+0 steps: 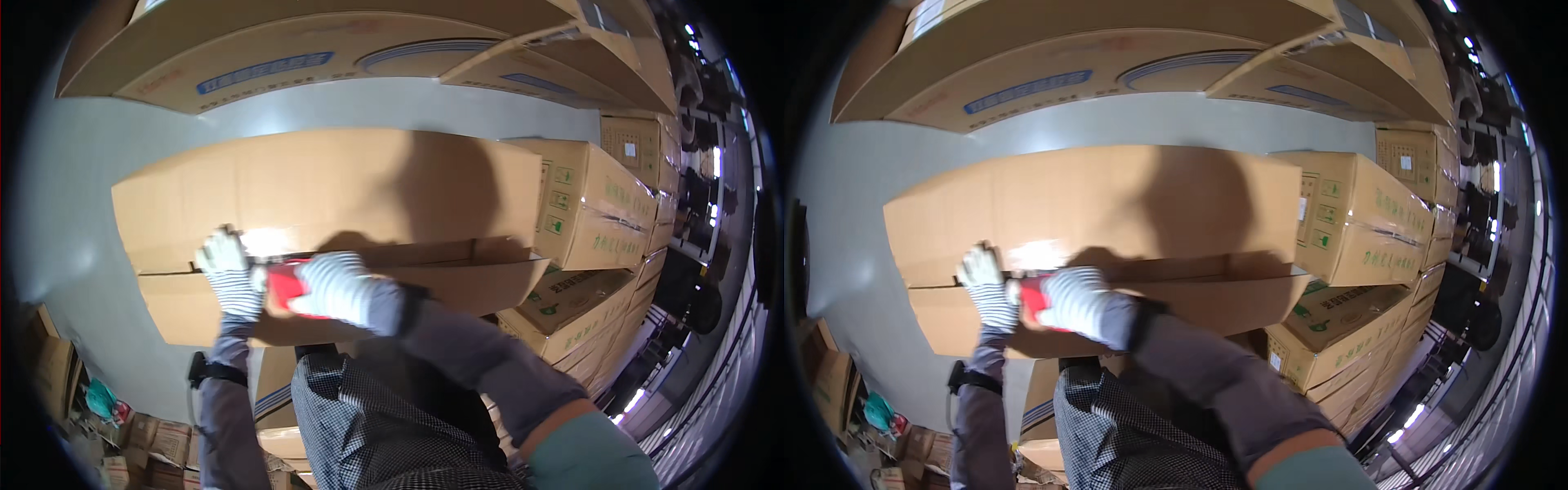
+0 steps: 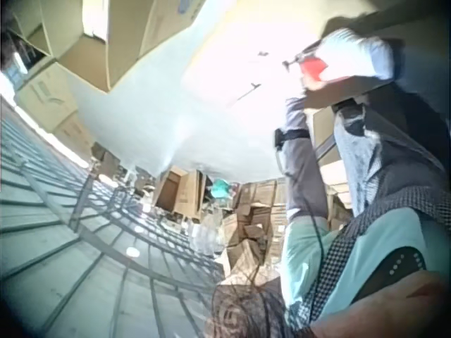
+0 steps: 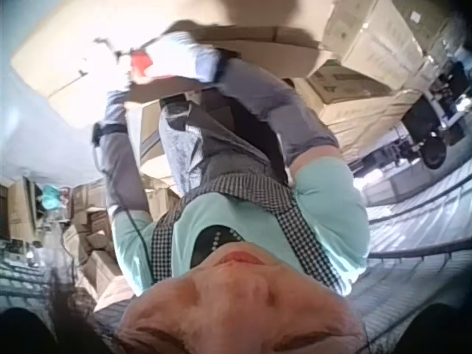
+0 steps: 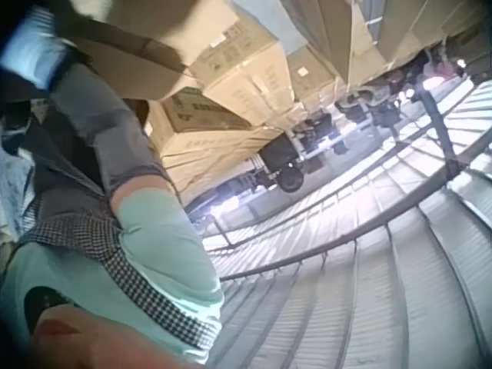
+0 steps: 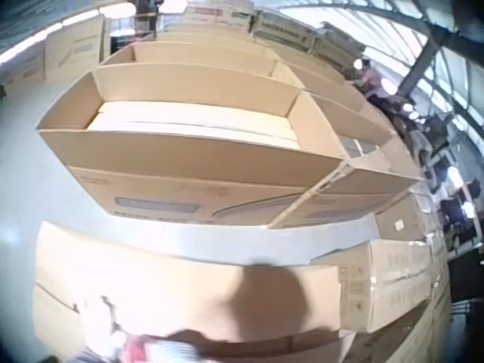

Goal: Apply tape to seal large cardboard boxes containing building or manufacturing materials.

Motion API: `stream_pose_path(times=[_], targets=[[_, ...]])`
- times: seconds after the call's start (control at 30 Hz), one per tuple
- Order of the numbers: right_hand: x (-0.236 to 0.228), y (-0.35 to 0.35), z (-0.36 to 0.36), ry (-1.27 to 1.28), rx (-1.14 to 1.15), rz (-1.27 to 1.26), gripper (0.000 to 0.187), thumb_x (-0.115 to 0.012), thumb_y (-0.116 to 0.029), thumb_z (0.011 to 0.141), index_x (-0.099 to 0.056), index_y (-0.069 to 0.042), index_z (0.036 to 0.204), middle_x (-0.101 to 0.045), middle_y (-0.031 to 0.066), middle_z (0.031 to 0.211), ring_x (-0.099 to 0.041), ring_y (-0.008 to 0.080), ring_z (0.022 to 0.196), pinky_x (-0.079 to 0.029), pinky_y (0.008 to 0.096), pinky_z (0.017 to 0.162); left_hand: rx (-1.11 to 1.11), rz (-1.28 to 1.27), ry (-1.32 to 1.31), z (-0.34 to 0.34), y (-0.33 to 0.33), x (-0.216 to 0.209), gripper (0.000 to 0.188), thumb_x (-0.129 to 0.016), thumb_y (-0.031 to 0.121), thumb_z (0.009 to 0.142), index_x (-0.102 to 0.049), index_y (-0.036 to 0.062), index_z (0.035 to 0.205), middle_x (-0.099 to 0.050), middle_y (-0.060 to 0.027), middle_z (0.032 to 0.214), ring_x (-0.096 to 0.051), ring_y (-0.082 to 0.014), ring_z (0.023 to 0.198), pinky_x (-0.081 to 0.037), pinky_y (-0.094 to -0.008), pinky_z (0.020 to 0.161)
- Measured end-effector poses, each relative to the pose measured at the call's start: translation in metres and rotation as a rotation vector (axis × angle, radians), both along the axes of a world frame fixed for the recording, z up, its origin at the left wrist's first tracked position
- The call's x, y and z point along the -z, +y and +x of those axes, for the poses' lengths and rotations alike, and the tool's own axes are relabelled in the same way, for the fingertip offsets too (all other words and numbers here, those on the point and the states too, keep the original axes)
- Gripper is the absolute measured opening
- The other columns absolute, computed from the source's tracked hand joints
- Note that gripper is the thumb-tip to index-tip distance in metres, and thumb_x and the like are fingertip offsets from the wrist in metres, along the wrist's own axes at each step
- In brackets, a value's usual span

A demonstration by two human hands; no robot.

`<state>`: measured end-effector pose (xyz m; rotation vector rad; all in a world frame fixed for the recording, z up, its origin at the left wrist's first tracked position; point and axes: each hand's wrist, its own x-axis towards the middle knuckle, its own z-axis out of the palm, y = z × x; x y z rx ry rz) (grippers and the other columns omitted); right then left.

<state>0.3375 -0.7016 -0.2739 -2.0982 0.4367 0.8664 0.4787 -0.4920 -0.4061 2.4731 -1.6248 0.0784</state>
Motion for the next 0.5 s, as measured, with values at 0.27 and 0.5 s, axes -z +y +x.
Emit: stream_pose_path(times=[0.27,0.5], targets=[[-0.044,-0.271,-0.411,0.407,0.068,-0.492,0.058,-0.064,-0.058,0.076,-0.07,-0.005,0.097,-0.07,0.0188,0.079,-0.07,0.0358,0.075,-0.055,0.046,0.073,0.253,0.116,0.463,-0.355,-0.281,-0.012,0.077,-0.068,0.044,0.083,-0.043,0.005,0.144,-0.033,-0.0153,0.156,-0.029,-0.0325,0.144,-0.015,-0.0649,0.115],[0.134,-0.268,-0.52,0.065,0.388,-0.624,0.031,-0.058,-0.036,0.089,-0.07,-0.01,0.101,-0.071,0.0162,0.093,-0.07,0.0354,0.086,-0.054,0.0498,0.074,0.267,0.087,0.342,-0.501,-0.416,-0.022,0.062,-0.062,0.024,0.082,-0.048,0.0062,0.141,-0.042,-0.013,0.148,-0.034,-0.0309,0.14,-0.022,-0.0619,0.114]])
